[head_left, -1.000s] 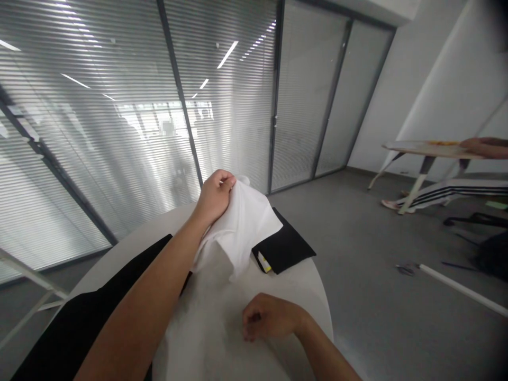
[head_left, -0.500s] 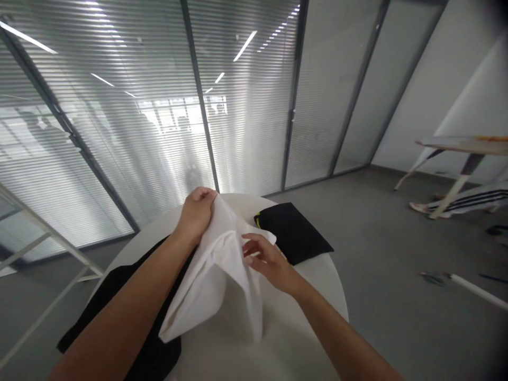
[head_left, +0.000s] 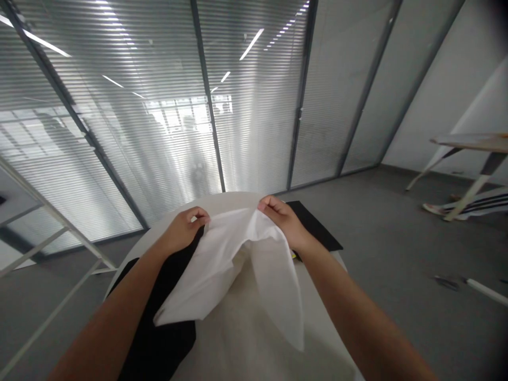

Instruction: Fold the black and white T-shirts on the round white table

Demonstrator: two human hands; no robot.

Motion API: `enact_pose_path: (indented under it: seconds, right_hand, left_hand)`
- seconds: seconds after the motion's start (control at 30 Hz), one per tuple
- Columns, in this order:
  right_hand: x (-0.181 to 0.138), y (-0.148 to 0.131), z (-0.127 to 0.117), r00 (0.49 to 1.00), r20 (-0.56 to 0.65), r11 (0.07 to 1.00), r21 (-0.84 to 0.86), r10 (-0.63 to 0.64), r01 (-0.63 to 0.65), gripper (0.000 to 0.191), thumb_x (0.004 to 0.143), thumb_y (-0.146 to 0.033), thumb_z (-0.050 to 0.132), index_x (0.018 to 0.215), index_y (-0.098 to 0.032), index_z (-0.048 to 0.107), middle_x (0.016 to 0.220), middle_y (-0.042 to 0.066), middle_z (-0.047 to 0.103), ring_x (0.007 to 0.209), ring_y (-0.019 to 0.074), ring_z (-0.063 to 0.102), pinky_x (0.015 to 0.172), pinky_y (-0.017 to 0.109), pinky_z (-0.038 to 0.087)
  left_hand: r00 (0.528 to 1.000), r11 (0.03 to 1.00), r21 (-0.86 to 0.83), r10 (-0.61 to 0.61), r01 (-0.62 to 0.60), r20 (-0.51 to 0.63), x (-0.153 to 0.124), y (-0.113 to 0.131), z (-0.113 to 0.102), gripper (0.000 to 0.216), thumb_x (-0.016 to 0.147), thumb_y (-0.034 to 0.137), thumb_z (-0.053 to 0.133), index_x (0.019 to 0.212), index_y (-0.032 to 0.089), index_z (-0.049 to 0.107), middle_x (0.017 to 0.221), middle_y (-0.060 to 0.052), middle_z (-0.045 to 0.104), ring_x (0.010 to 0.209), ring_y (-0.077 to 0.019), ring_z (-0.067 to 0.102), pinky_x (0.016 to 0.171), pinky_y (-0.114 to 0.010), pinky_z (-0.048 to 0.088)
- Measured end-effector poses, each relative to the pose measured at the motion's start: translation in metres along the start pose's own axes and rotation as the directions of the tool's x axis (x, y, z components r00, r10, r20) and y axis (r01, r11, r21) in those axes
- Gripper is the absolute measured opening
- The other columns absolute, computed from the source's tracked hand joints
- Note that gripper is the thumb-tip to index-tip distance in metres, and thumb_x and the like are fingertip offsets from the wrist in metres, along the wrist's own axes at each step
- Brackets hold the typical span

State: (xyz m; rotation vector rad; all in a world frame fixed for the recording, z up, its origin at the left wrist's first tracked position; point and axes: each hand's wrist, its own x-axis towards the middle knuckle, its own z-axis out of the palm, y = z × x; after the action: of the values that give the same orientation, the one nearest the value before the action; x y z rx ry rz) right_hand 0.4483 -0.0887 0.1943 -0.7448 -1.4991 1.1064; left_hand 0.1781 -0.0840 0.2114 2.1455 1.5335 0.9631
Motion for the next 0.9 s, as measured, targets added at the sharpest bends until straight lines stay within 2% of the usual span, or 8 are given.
enact_pose_path:
  seconds: [0.1, 0.2, 0.33, 0.43, 0.6, 0.73, 0.83, 0.9]
  right_hand:
    - [0.016, -0.02, 0.003, 0.999, 0.048, 1.0, -0.005, -0.007, 0.007, 0.031, 0.085, -0.05, 0.06, 0.08, -0.021, 0.054, 0.068, -0.004, 0.05, 0.058, 0.0101, 0.043, 0.054, 0.022, 0.035]
    - [0.026, -0.028, 0.016, 0.993, -0.084, 0.995, -0.06, -0.079, 0.074, 0.03, 0.084, -0.05, 0.06, 0.078, -0.021, 0.053, 0.069, -0.003, 0.052, 0.062, 0.0115, 0.045, 0.056, 0.023, 0.037]
    - [0.027, -0.031, 0.03, 0.953, -0.248, 0.977, -0.165, -0.175, 0.136, 0.028, 0.084, -0.046, 0.059, 0.074, -0.02, 0.052, 0.069, -0.003, 0.051, 0.067, 0.0129, 0.046, 0.064, 0.025, 0.039]
    - [0.02, -0.039, 0.037, 0.975, -0.181, 0.99, -0.08, -0.128, 0.115, 0.028, 0.085, -0.046, 0.059, 0.074, -0.02, 0.053, 0.068, -0.003, 0.051, 0.065, 0.0128, 0.047, 0.064, 0.026, 0.039]
    - [0.006, -0.053, 0.048, 0.987, -0.137, 0.996, 0.003, -0.087, 0.088, 0.03, 0.084, -0.049, 0.061, 0.075, -0.021, 0.054, 0.068, -0.004, 0.052, 0.062, 0.0122, 0.046, 0.061, 0.025, 0.04]
    - [0.0, -0.052, 0.05, 0.982, -0.165, 0.995, 0.005, -0.096, 0.099, 0.032, 0.085, -0.05, 0.06, 0.076, -0.021, 0.052, 0.067, -0.004, 0.052, 0.061, 0.0117, 0.046, 0.06, 0.024, 0.04]
    - [-0.002, -0.05, 0.04, 0.983, -0.141, 0.992, -0.049, -0.121, 0.115, 0.032, 0.085, -0.05, 0.06, 0.076, -0.021, 0.052, 0.067, -0.004, 0.052, 0.06, 0.0111, 0.046, 0.058, 0.024, 0.039]
    - [-0.001, -0.052, 0.027, 0.981, -0.136, 0.989, -0.086, -0.135, 0.124, 0.031, 0.085, -0.049, 0.061, 0.076, -0.02, 0.053, 0.066, -0.004, 0.052, 0.058, 0.0105, 0.045, 0.057, 0.023, 0.038]
  left_hand:
    - [0.999, 1.0, 0.023, -0.014, 0.014, -0.029, -0.019, 0.009, -0.012, 0.026, 0.087, 0.044, 0.05, 0.086, 0.021, 0.062, 0.085, -0.001, 0.066, 0.077, -0.0175, 0.059, 0.074, -0.029, 0.044]
    - [0.998, 0.997, 0.053, -0.057, 0.055, 0.035, -0.057, 0.029, -0.004, 0.031, 0.087, 0.052, 0.05, 0.091, 0.022, 0.057, 0.083, 0.0, 0.061, 0.075, -0.0167, 0.056, 0.07, -0.029, 0.042]
    - [0.95, 0.988, 0.127, -0.123, 0.09, 0.288, -0.111, 0.051, 0.04, 0.055, 0.063, 0.061, 0.074, 0.099, 0.023, 0.057, 0.09, -0.001, 0.061, 0.076, -0.0183, 0.056, 0.069, -0.03, 0.04]
    - [0.923, 0.985, 0.089, -0.17, 0.148, 0.347, -0.13, 0.058, 0.079, 0.039, 0.076, 0.056, 0.064, 0.095, 0.023, 0.059, 0.081, -0.001, 0.062, 0.071, -0.0173, 0.055, 0.067, -0.03, 0.038]
    - [0.884, 0.935, -0.175, -0.213, 0.307, 0.415, -0.123, 0.057, 0.11, 0.044, 0.076, 0.052, 0.066, 0.106, 0.02, 0.058, 0.08, -0.002, 0.064, 0.068, -0.0159, 0.057, 0.059, -0.026, 0.038]
    - [0.91, 0.951, -0.067, -0.265, 0.301, 0.319, -0.114, 0.05, 0.121, 0.036, 0.076, 0.05, 0.065, 0.092, 0.019, 0.062, 0.077, -0.004, 0.065, 0.068, -0.0176, 0.058, 0.061, -0.027, 0.04]
    - [0.905, 0.966, -0.056, -0.214, 0.251, 0.367, -0.1, 0.035, 0.106, 0.024, 0.086, 0.038, 0.051, 0.088, 0.018, 0.065, 0.076, -0.005, 0.066, 0.068, -0.0183, 0.062, 0.062, -0.028, 0.044]
    - [0.817, 0.946, -0.046, -0.251, 0.32, 0.519, -0.082, 0.022, 0.075, 0.023, 0.083, 0.037, 0.054, 0.09, 0.018, 0.065, 0.066, -0.002, 0.064, 0.054, -0.0169, 0.061, 0.052, -0.026, 0.044]
